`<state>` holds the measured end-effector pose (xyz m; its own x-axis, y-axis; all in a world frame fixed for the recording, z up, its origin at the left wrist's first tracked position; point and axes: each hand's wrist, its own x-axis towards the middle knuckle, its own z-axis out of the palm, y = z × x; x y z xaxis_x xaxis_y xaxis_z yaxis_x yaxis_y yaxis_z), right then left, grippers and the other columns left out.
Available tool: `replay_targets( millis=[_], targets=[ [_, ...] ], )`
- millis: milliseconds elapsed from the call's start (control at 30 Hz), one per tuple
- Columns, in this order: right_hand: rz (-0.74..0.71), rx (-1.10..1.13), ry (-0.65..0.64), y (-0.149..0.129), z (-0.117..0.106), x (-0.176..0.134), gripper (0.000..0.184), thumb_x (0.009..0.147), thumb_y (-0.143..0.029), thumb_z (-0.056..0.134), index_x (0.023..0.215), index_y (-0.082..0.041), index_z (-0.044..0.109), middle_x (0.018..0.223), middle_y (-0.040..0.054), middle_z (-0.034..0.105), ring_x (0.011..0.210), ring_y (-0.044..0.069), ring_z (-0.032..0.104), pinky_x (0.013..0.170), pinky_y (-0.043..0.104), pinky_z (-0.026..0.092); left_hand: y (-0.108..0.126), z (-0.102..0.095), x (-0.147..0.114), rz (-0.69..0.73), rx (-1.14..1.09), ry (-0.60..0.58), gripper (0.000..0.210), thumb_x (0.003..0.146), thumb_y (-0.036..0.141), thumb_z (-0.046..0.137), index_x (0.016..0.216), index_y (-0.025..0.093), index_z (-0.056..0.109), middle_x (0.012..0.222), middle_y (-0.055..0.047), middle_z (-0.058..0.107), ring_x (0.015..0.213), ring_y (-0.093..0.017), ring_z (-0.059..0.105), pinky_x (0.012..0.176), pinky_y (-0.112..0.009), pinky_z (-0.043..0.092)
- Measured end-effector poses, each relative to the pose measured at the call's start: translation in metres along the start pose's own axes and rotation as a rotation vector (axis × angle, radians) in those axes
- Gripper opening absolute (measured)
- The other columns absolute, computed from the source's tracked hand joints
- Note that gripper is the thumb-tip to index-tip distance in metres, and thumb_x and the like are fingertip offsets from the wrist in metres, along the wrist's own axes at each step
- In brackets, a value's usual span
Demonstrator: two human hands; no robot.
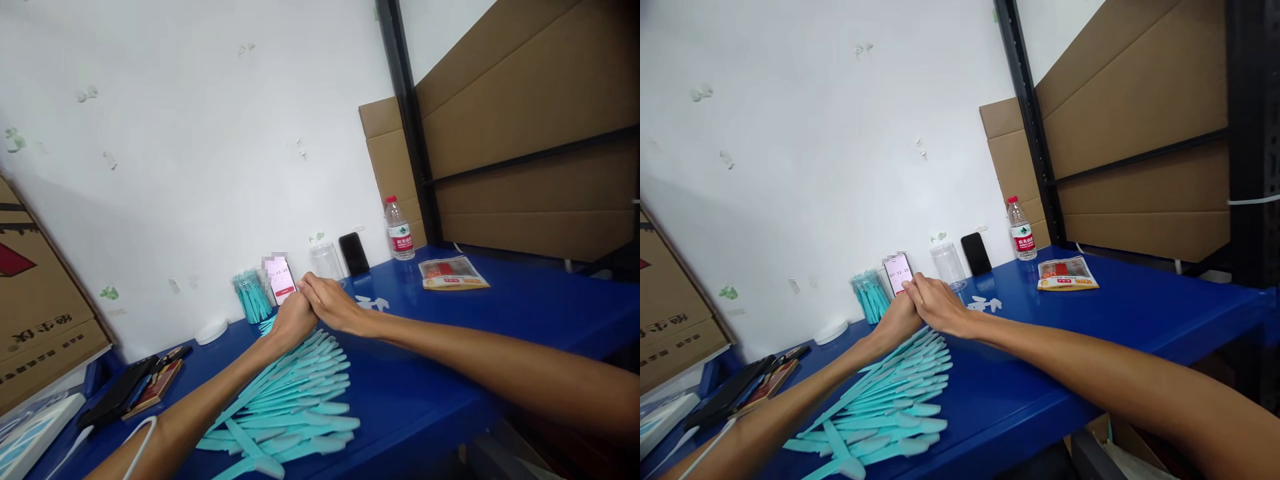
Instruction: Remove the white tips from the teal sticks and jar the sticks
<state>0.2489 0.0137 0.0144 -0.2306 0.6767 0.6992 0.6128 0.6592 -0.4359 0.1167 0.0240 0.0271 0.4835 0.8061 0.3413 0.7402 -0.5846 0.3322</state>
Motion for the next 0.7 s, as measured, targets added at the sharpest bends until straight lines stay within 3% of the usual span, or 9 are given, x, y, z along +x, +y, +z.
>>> replay_targets(
  millis=[100, 200, 300, 367, 400, 467, 600, 700],
  targets=[
    [0.082, -0.270, -0.009, 0.005, -0.007, 0.006, 0.051, 0.099, -0.054, 0.021, 0.109, -0.015, 0.053, 0.078, 0.0103, 0.066, 0.069, 0.023, 0.059, 0.063, 0.030, 0.033, 0.001, 0.002, 0.009, -0.015, 0.058, 0.083, 0.023, 0.076, 0.016, 0.054, 0.099, 0.016, 0.053, 0.084, -0.008, 0.066, 0.075, -0.022, 0.062, 0.063, -0.030, 0.041],
    [0.038, -0.310, -0.013, 0.013, -0.013, 0.014, 0.048, 0.101, -0.044, 0.022, 0.097, -0.017, 0.061, 0.077, 0.0094, 0.066, 0.067, 0.021, 0.057, 0.061, 0.029, 0.029, 0.004, -0.007, 0.013, 0.017, -0.019, 0.097, 0.041, 0.070, 0.019, 0.063, 0.108, 0.015, 0.049, 0.089, -0.006, 0.065, 0.077, -0.021, 0.061, 0.063, -0.029, 0.044],
    [-0.041, -0.204, 0.021, 0.022, -0.017, 0.020, 0.046, 0.100, -0.037, 0.026, 0.079, -0.018, 0.062, 0.068, 0.0040, 0.062, 0.060, 0.015, 0.050, 0.059, 0.027, 0.027, 0.007, -0.022, 0.010, 0.017, -0.103, -0.131, 0.041, 0.076, 0.036, 0.065, 0.108, 0.016, 0.051, 0.073, 0.000, 0.063, 0.060, -0.018, 0.059, 0.056, -0.028, 0.044],
    [-0.049, -0.130, 0.086, 0.025, -0.020, 0.023, 0.046, 0.100, -0.036, 0.028, 0.071, -0.017, 0.059, 0.062, 0.0015, 0.057, 0.056, 0.013, 0.044, 0.058, 0.027, 0.025, 0.009, -0.032, 0.005, -0.050, -0.126, -0.280, 0.039, 0.082, 0.052, 0.055, 0.099, 0.017, 0.052, 0.060, 0.003, 0.057, 0.044, -0.014, 0.052, 0.047, -0.026, 0.039],
    [-0.046, -0.094, 0.118, 0.027, -0.021, 0.023, 0.046, 0.099, -0.036, 0.029, 0.068, -0.017, 0.057, 0.060, 0.0006, 0.055, 0.055, 0.012, 0.042, 0.058, 0.027, 0.025, 0.009, -0.035, 0.002, -0.076, -0.138, -0.298, 0.041, 0.085, 0.057, 0.049, 0.094, 0.017, 0.051, 0.057, 0.004, 0.054, 0.041, -0.012, 0.048, 0.044, -0.025, 0.037],
    [-0.040, -0.025, 0.174, 0.029, -0.022, 0.024, 0.046, 0.099, -0.037, 0.030, 0.062, -0.017, 0.051, 0.058, -0.0006, 0.049, 0.055, 0.011, 0.039, 0.056, 0.027, 0.024, 0.007, -0.038, -0.003, -0.072, -0.148, -0.238, 0.043, 0.088, 0.061, 0.041, 0.084, 0.018, 0.047, 0.056, 0.004, 0.051, 0.042, -0.011, 0.044, 0.044, -0.023, 0.033],
    [-0.003, 0.072, 0.254, 0.031, -0.020, 0.025, 0.048, 0.098, -0.041, 0.031, 0.057, -0.018, 0.040, 0.054, -0.0021, 0.040, 0.053, 0.011, 0.036, 0.054, 0.027, 0.023, 0.002, -0.031, -0.007, 0.088, -0.091, -0.090, 0.039, 0.093, 0.054, 0.036, 0.075, 0.020, 0.041, 0.060, 0.004, 0.044, 0.055, -0.011, 0.041, 0.051, -0.023, 0.033],
    [0.031, 0.117, 0.242, 0.032, -0.021, 0.023, 0.052, 0.097, -0.048, 0.031, 0.055, -0.019, 0.039, 0.053, -0.0018, 0.040, 0.052, 0.011, 0.037, 0.052, 0.026, 0.024, -0.003, -0.025, -0.009, 0.125, -0.062, -0.027, 0.038, 0.095, 0.050, 0.031, 0.074, 0.020, 0.040, 0.064, 0.003, 0.042, 0.058, -0.012, 0.038, 0.054, -0.024, 0.032]
  ],
)
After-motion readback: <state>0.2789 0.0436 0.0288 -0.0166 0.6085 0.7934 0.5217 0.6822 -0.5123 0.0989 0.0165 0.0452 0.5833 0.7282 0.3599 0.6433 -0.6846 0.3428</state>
